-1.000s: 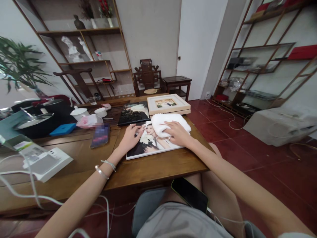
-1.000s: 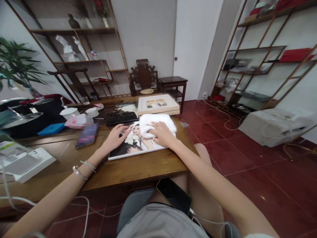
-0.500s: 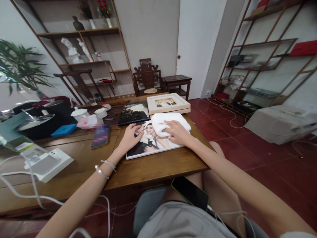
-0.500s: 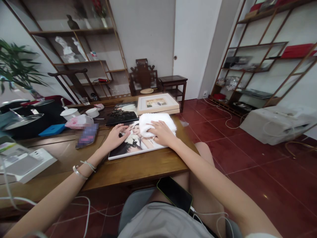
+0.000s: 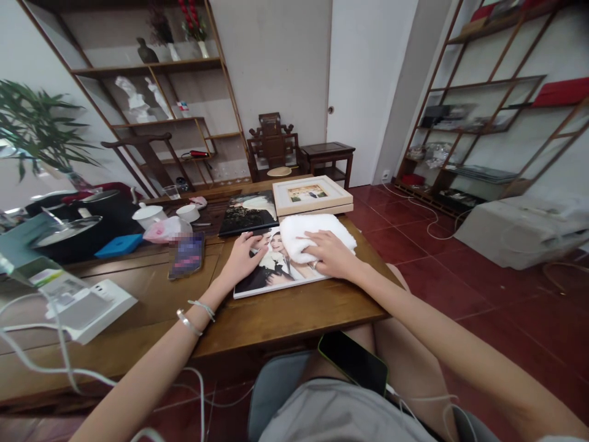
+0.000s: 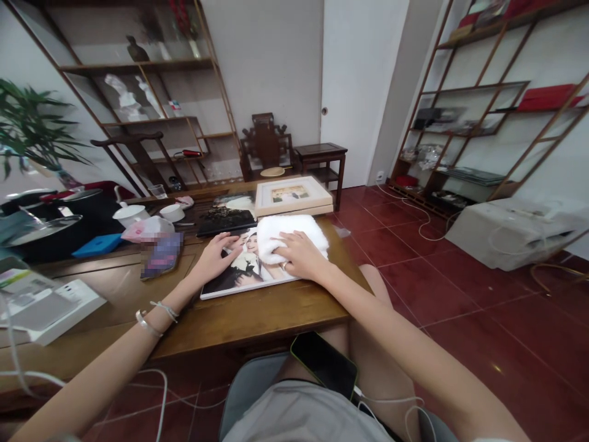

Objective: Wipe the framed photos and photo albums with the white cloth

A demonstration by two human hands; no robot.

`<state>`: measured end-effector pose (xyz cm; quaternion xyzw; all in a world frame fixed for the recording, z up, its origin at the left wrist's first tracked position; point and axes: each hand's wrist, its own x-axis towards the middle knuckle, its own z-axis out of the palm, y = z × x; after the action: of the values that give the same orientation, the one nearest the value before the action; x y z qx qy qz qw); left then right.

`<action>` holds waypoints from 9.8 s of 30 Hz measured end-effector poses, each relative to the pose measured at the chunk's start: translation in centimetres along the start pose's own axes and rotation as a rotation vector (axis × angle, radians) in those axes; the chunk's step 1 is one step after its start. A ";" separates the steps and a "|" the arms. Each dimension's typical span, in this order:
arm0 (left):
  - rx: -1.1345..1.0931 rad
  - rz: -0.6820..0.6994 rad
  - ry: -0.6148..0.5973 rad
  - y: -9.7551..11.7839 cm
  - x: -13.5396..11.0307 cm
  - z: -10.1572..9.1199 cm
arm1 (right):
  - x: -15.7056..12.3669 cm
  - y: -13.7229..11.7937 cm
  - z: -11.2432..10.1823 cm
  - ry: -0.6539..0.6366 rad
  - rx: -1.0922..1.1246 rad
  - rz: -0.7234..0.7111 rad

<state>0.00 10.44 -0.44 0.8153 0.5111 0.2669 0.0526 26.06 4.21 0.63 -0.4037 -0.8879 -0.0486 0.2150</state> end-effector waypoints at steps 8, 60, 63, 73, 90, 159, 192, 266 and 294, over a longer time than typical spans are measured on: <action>-0.023 0.023 0.013 -0.6 -0.1 0.6 | -3.3 -5.7 -1.9 -0.071 0.026 -0.131; -0.038 0.042 0.012 0.5 -0.2 0.0 | -2.8 -4.7 -2.0 -0.076 0.096 -0.009; -0.038 0.057 0.022 0.1 -0.1 0.3 | -4.0 -7.1 -2.9 -0.144 0.152 -0.071; -0.038 0.108 0.007 0.3 0.0 -0.4 | 2.3 -1.9 -2.1 -0.143 0.091 -0.050; -0.043 0.058 0.025 0.0 0.2 0.0 | 1.0 -5.2 -1.4 -0.111 0.097 0.041; -0.033 0.090 0.023 -0.4 0.0 0.4 | -1.2 -9.0 -3.3 -0.219 0.175 -0.041; -0.007 0.091 0.032 -1.1 0.3 0.9 | -0.1 -10.2 -2.6 -0.246 0.042 0.082; 0.027 0.043 0.003 -0.6 0.2 1.1 | 0.5 -10.1 -3.2 -0.255 0.042 -0.006; 0.001 0.074 0.062 -0.3 -0.1 0.8 | -0.9 -11.2 -3.2 -0.300 0.070 -0.043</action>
<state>0.15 10.62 -1.25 0.8250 0.4823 0.2934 0.0263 19.45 -4.74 4.13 -0.3798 -0.9196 0.0386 0.0928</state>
